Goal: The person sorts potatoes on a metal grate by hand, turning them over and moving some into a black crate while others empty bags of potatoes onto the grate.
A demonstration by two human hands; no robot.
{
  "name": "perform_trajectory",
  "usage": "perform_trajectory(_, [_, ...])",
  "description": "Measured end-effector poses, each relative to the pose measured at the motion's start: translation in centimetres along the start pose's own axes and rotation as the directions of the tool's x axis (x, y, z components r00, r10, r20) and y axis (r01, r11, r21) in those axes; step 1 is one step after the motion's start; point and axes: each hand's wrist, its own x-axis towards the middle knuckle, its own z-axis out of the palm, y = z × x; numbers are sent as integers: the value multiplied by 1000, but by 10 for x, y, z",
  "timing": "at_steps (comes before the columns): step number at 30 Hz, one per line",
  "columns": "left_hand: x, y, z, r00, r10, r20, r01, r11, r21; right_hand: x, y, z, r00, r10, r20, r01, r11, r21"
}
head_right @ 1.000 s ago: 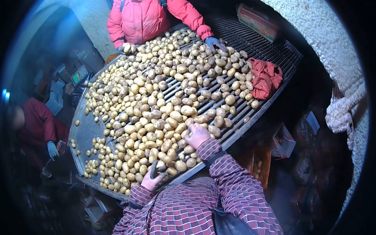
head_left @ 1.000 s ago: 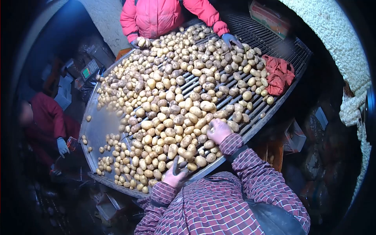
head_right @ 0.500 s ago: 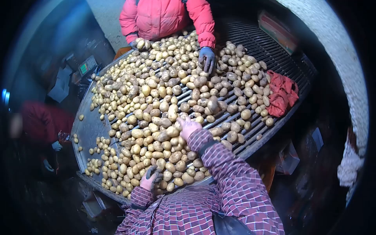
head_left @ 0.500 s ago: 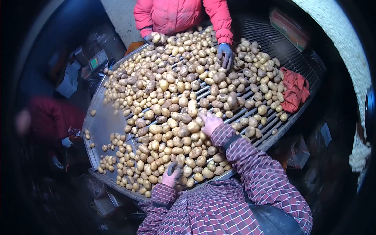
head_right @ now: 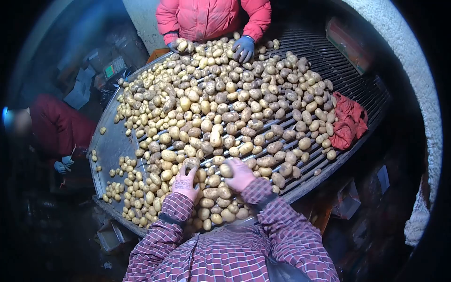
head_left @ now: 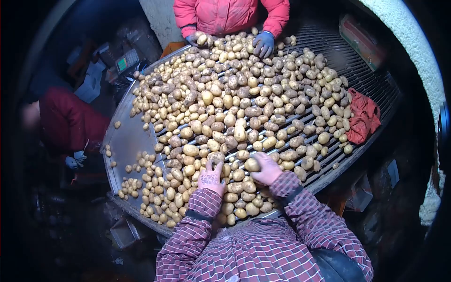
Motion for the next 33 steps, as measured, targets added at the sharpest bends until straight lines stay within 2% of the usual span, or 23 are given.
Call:
perform_trajectory(2, [1,1,5,999,-12,-53,11,1000,-24,-11,23,-19,979,100,-179,-32,938,346])
perform_trajectory(3, [0,-4,12,997,1,-73,-1,1000,-6,-14,39,-31,977,188,-103,-92,802,591])
perform_trajectory(5, [-6,-1,7,999,-17,-34,18,1000,11,-18,51,-47,920,376,110,-250,347,904])
perform_trajectory(6, [-7,-3,9,999,-28,-25,28,1000,6,-19,48,-53,936,338,101,-184,224,957])
perform_trajectory(9, [-7,-15,8,999,-2,-43,-2,995,-104,-11,48,-43,903,415,111,-190,155,969])
perform_trajectory(10, [-5,-22,10,999,3,-48,-10,989,-146,-6,60,-36,900,390,196,-223,23,975])
perform_trajectory(12, [-8,-33,5,995,-85,-52,69,963,-261,-7,62,-28,917,391,83,-245,387,889])
perform_trajectory(15, [-16,-58,11,989,-134,59,145,956,-253,-14,47,-35,983,184,5,-132,685,716])
perform_trajectory(16, [-20,-66,14,994,-107,30,111,957,-267,-17,41,-34,908,314,276,-390,395,832])
perform_trajectory(17, [-24,-70,17,998,-58,-22,48,948,-314,-27,17,-45,901,298,315,-434,608,665])
perform_trajectory(18, [-30,-73,20,997,-13,-73,-14,934,-358,-35,11,-36,994,0,107,-37,939,343])
perform_trajectory(19, [-36,-75,24,991,32,-128,-81,915,-396,-43,-17,-38,973,14,229,-14,1000,-1])
perform_trajectory(20, [-43,-76,31,991,-40,-129,-41,821,-569,-50,-43,-42,941,67,332,53,940,-338])
perform_trajectory(22, [-58,-71,27,994,-105,-12,38,464,-885,-51,-40,-26,938,138,318,47,858,-511])
perform_trajectory(23, [-61,-67,38,999,-17,36,33,-150,-988,-43,-33,-17,951,165,260,-15,868,-496])
perform_trajectory(24, [-77,-63,48,994,23,105,101,-526,-844,-35,-27,-12,960,189,209,-69,876,-476])
perform_trajectory(25, [-88,-60,41,989,78,129,149,-626,-765,-29,-31,-15,938,296,178,-223,912,-344])
perform_trajectory(26, [-96,-60,34,979,142,144,202,-713,-672,-27,-23,-14,969,236,73,-233,971,-47])
perform_trajectory(28, [-104,-66,28,982,176,70,181,-763,-620,-17,-7,-19,971,202,130,-240,843,482])
perform_trajectory(29, [-107,-72,28,980,200,7,167,-797,-580,-7,-9,-19,977,100,190,-206,683,701])
perform_trajectory(30, [-110,-79,30,973,223,-57,158,-829,-537,-20,-6,-30,891,167,423,-455,340,823])
perform_trajectory(32, [-117,-94,48,990,130,48,133,-800,-585,-30,-14,-17,863,199,465,-444,-139,885])
perform_trajectory(33, [-119,-103,58,987,127,93,158,-803,-575,-28,-7,-7,858,169,485,-462,-161,872])
